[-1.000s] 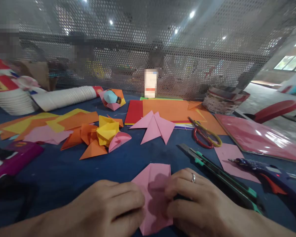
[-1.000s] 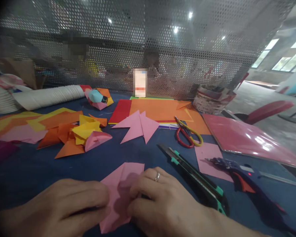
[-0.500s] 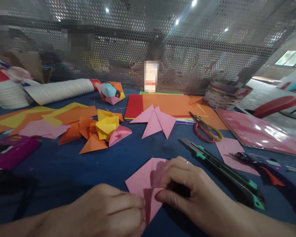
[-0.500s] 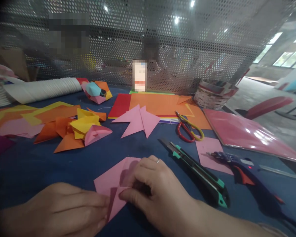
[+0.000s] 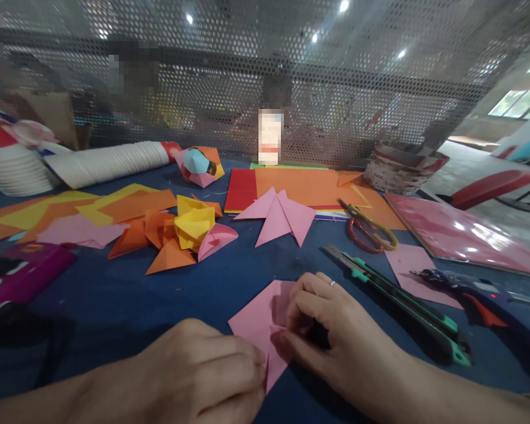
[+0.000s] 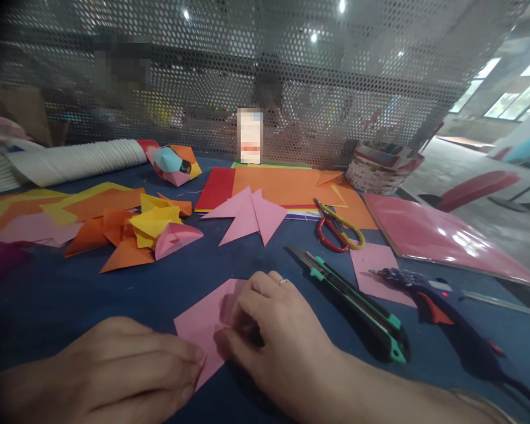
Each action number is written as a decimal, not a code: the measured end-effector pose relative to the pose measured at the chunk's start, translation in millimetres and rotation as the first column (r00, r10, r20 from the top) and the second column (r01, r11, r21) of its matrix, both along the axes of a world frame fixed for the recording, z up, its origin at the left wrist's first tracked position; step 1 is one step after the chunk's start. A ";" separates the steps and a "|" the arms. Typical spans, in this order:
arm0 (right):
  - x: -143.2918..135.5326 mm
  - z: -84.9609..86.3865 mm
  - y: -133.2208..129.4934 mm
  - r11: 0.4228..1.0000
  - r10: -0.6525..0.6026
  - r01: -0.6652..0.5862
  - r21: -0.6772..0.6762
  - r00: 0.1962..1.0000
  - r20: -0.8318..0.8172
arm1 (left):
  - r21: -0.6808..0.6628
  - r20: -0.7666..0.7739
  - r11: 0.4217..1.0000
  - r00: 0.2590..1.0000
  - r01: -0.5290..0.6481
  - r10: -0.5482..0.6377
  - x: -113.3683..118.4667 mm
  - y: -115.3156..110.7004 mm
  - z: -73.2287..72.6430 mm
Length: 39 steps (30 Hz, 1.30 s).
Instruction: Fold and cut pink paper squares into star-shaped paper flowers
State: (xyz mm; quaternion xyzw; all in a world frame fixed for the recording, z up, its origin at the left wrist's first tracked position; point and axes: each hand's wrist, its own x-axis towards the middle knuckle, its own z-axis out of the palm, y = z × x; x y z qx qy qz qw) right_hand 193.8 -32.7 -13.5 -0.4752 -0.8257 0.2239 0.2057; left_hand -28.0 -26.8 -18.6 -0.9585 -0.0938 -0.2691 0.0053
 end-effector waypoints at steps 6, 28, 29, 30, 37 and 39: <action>0.9 0.8 -0.7 0.999 0.040 -0.039 0.017 0.998 -0.039 | -0.076 -0.003 0.995 0.998 -0.070 0.070 11.1 0.5 -1.3; 3.7 -0.2 -1.3 1.000 0.023 -0.023 -0.007 1.000 0.006 | 0.058 0.008 0.998 1.000 -0.029 0.029 16.3 -1.9 -11.2; 3.8 -0.6 -1.0 1.000 0.021 -0.021 -0.007 1.000 0.002 | 0.060 0.007 0.998 1.000 -0.030 0.029 16.3 -2.0 -10.7; 3.7 -1.0 -0.8 1.000 0.021 -0.021 -0.008 1.000 -0.002 | 0.061 0.006 0.998 1.000 -0.026 0.026 16.3 -2.1 -10.1; 3.5 2.7 -0.4 0.997 -0.009 0.005 -0.071 0.998 -0.055 | 0.054 0.061 0.998 0.998 -0.022 0.018 20.1 0.1 -9.9; 3.9 6.2 -1.5 0.993 -0.022 0.015 -0.118 0.998 -0.059 | 0.077 0.118 0.997 0.993 -0.021 0.011 21.8 0.8 -12.3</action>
